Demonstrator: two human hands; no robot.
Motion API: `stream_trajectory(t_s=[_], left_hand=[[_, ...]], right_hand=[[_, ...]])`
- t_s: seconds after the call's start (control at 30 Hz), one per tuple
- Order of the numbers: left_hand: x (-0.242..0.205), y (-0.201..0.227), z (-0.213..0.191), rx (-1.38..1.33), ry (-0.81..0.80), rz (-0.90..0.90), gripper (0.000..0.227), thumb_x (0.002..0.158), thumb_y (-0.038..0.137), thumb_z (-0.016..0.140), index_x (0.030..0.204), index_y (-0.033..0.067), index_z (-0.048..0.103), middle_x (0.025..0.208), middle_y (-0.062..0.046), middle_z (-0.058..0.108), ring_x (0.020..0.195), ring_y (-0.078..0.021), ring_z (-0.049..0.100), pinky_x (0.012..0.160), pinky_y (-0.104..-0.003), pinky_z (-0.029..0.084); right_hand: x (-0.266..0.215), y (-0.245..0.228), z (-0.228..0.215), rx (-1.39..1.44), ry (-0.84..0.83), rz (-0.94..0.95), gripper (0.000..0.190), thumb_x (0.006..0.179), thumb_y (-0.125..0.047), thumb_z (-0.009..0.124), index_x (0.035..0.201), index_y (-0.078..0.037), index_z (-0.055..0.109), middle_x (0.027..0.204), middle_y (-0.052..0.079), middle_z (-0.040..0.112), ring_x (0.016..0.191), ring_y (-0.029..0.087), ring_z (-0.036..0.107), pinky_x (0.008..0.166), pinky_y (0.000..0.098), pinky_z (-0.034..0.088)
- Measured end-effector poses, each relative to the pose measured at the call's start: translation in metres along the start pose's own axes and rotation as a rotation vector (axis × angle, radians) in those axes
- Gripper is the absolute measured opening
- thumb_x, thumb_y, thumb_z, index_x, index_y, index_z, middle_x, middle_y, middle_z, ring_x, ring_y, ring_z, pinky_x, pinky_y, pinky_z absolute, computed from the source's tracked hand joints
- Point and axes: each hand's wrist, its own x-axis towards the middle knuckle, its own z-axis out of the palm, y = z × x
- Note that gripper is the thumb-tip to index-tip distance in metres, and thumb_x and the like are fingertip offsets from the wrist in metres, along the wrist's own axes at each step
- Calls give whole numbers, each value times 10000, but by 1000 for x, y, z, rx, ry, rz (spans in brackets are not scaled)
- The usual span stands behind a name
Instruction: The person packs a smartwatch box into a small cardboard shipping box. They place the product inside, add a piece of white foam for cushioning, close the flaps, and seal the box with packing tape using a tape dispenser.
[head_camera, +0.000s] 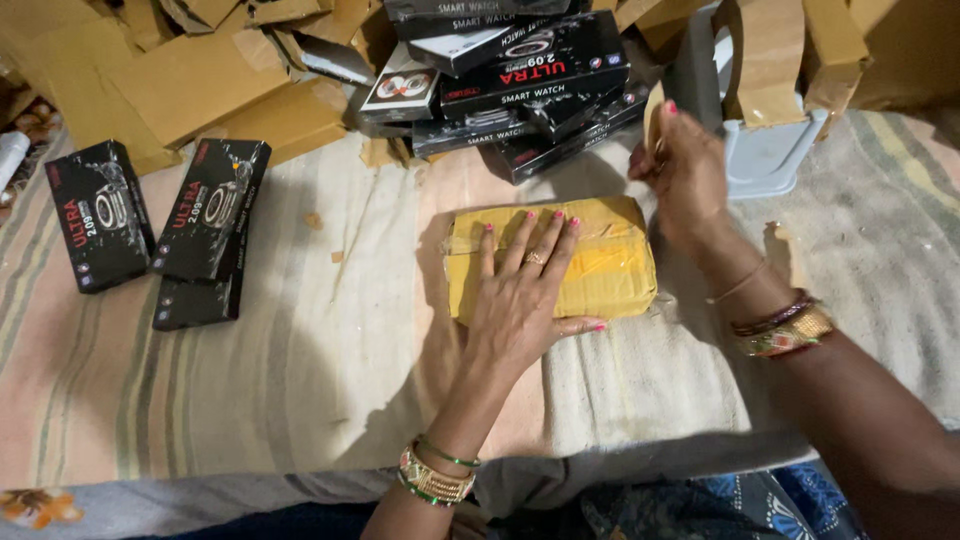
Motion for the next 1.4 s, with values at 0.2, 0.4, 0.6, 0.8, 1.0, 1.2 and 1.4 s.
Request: stream_trajectory(t_s=[0.2,0.4,0.6,0.8,1.0,1.2,1.4], left_hand=[[4,-1,-5,10,-51,21,1235,599,777,708,1565,96,353,1608,-64,394,1507,-309,302,1220,-659,123],[10,10,-6,55,-47,126,1134,709,784,675,1559,93,385,1602,-100,407,1535,-334,290,1247,-656,129],[14,11,0,-39,-61,91,1166,638,757,712,1543,93,396,1582,-110,423,1510,-323,307,1243,-623,148],[16,11,-1,-34,-40,73,1370,578,742,759,1582,16,174,1555,-165,455,1490,-323,374,1230,-587,178],[21,10,-3,-164,-102,-30,1642,490,741,853,1520,-139,-75,1351,-264,602,1380,-392,482,1228,-515,225],[21,10,-3,-156,-27,-17,1661,459,719,878,1499,-153,-78,1304,-303,619,1360,-414,498,1196,-514,252],[20,13,-2,-156,-138,-65,1650,493,730,868,1538,-127,-78,1297,-281,631,1364,-365,512,1244,-500,240]], right_hand=[[6,29,8,-18,-26,0,307,1108,-329,535,908,-98,559,743,-3,534,669,131,550,664,294,504],[-8,24,24,-655,-109,-59,354,1121,-310,492,872,-70,563,714,-16,518,628,78,479,543,268,416],[-7,23,23,-432,-116,116,301,1092,-293,501,875,-89,544,664,6,510,542,103,462,487,277,393],[2,-20,-6,-332,-192,123,292,1067,-287,566,855,-87,569,687,16,563,606,118,508,564,279,413],[-22,-63,-10,-1132,-505,157,331,962,-359,608,842,-77,736,594,58,629,530,178,540,504,356,397],[-39,-60,28,-1408,-584,125,388,892,-434,690,887,-51,750,677,142,687,612,255,634,597,433,507],[-34,-56,49,-1894,-548,227,558,837,-612,708,933,-68,787,837,178,747,812,328,748,744,442,588]])
